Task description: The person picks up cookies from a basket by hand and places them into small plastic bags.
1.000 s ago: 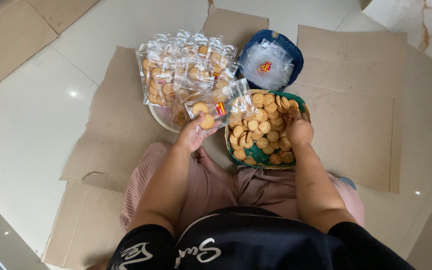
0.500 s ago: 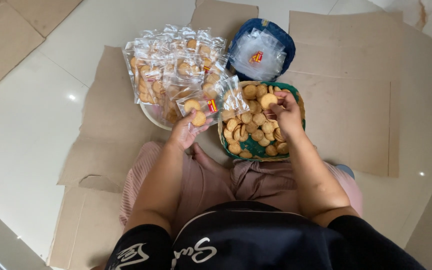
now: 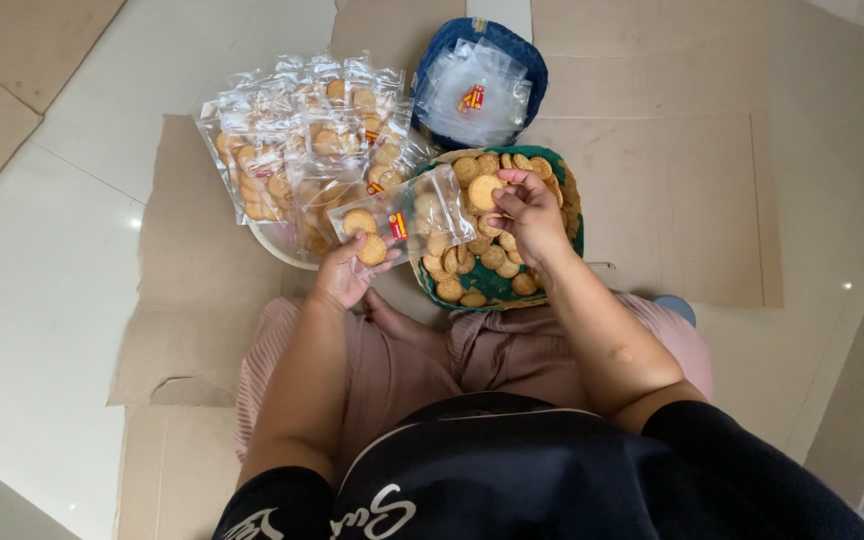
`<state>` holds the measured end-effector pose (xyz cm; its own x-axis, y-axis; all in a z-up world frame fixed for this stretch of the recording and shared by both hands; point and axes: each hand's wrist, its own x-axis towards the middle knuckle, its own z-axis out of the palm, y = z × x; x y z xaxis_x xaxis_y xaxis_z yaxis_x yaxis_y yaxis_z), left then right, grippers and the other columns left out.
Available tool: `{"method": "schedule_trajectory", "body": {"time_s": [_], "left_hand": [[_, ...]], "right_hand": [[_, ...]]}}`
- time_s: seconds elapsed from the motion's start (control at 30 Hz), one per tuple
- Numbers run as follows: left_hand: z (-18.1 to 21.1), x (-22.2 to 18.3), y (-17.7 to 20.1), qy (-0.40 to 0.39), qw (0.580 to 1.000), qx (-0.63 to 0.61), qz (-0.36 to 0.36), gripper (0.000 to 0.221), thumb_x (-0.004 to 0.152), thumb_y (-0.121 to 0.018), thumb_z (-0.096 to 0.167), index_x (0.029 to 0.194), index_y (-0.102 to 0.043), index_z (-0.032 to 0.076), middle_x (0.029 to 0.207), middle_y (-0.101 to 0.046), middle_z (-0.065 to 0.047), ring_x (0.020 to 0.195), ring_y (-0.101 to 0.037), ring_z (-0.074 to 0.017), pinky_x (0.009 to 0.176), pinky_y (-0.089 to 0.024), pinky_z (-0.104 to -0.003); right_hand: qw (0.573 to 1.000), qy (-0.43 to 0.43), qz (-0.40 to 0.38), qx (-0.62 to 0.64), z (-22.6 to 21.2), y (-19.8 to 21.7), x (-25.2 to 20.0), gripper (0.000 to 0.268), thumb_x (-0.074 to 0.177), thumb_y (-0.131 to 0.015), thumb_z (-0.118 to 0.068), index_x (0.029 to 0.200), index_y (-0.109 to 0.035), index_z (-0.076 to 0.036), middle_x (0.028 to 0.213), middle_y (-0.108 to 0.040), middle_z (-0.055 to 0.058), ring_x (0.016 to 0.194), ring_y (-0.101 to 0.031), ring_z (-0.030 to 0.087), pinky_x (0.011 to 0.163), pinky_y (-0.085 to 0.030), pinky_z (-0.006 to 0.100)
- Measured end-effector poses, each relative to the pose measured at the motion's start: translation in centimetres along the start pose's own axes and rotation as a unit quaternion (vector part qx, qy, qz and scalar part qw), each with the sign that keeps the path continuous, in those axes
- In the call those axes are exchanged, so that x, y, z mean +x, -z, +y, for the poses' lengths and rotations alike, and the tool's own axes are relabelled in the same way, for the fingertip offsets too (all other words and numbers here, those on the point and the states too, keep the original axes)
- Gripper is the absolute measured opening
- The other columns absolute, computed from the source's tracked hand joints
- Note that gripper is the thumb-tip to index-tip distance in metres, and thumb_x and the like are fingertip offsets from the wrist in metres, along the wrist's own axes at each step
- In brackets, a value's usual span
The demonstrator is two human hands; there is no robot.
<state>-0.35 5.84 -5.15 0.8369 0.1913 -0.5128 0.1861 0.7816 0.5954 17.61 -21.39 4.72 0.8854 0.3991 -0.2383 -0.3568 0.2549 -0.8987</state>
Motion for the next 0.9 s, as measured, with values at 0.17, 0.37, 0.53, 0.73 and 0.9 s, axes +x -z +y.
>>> {"method": "schedule_trajectory", "body": {"time_s": [0.17,0.37,0.53,0.73,0.9], "left_hand": [[0.2,-0.8,-0.8,0.012,1.0,0.015,-0.014,0.04,0.093,-0.07,0.04,0.11,-0.07,0.004,0.122,-0.072,-0.02,0.098,-0.075,-0.0311,0.079,-0.066,-0.04],[0.3,-0.4,-0.2,0.01,1.0,0.026,-0.008,0.039,0.093,-0.069,0.04,0.111,-0.07,0.006,0.124,-0.072,-0.019,0.1,-0.075,-0.0322,0.081,-0.066,-0.04],[1.1,-2.2,-2.6,0.014,0.999,0.039,-0.015,0.038,0.092,-0.07,0.041,0.109,-0.07,0.006,0.123,-0.072,-0.02,0.098,-0.075,-0.0319,0.079,-0.066,-0.04],[1.5,-3.4,-4.9,0.02,0.998,0.049,-0.023,0.038,0.092,-0.071,0.04,0.108,-0.069,0.006,0.12,-0.073,-0.021,0.095,-0.076,-0.0317,0.077,-0.066,-0.039],[0.8,-2.4,-3.8,0.018,1.0,0.019,-0.016,0.039,0.092,-0.071,0.04,0.108,-0.07,0.005,0.119,-0.073,-0.02,0.093,-0.076,-0.031,0.075,-0.067,-0.039]], "right_hand": [[0.999,0.025,-0.003,-0.02,1.3,0.4,0.2,0.024,0.094,-0.071,0.001,0.114,-0.059,-0.003,0.087,-0.059,0.002,0.068,-0.072,0.014,0.057,-0.068,0.028],[0.995,0.076,-0.011,-0.058,1.5,0.3,0.0,0.025,0.091,-0.075,0.001,0.11,-0.059,-0.002,0.086,-0.061,0.005,0.071,-0.071,0.015,0.056,-0.066,0.026],[0.992,0.093,-0.012,-0.081,2.0,0.7,0.1,0.024,0.09,-0.077,0.001,0.108,-0.061,-0.001,0.084,-0.063,0.006,0.071,-0.071,0.015,0.057,-0.065,0.026],[0.991,0.098,-0.02,-0.087,3.7,0.2,0.1,0.029,0.088,-0.083,-0.005,0.109,-0.063,0.0,0.086,-0.065,0.007,0.076,-0.067,0.013,0.062,-0.064,0.024],[0.96,0.154,-0.109,-0.206,1.4,-1.8,-2.6,0.027,0.095,-0.079,-0.025,0.12,-0.078,-0.015,0.126,-0.058,0.018,0.119,-0.057,0.027,0.102,-0.05,0.04]]}}
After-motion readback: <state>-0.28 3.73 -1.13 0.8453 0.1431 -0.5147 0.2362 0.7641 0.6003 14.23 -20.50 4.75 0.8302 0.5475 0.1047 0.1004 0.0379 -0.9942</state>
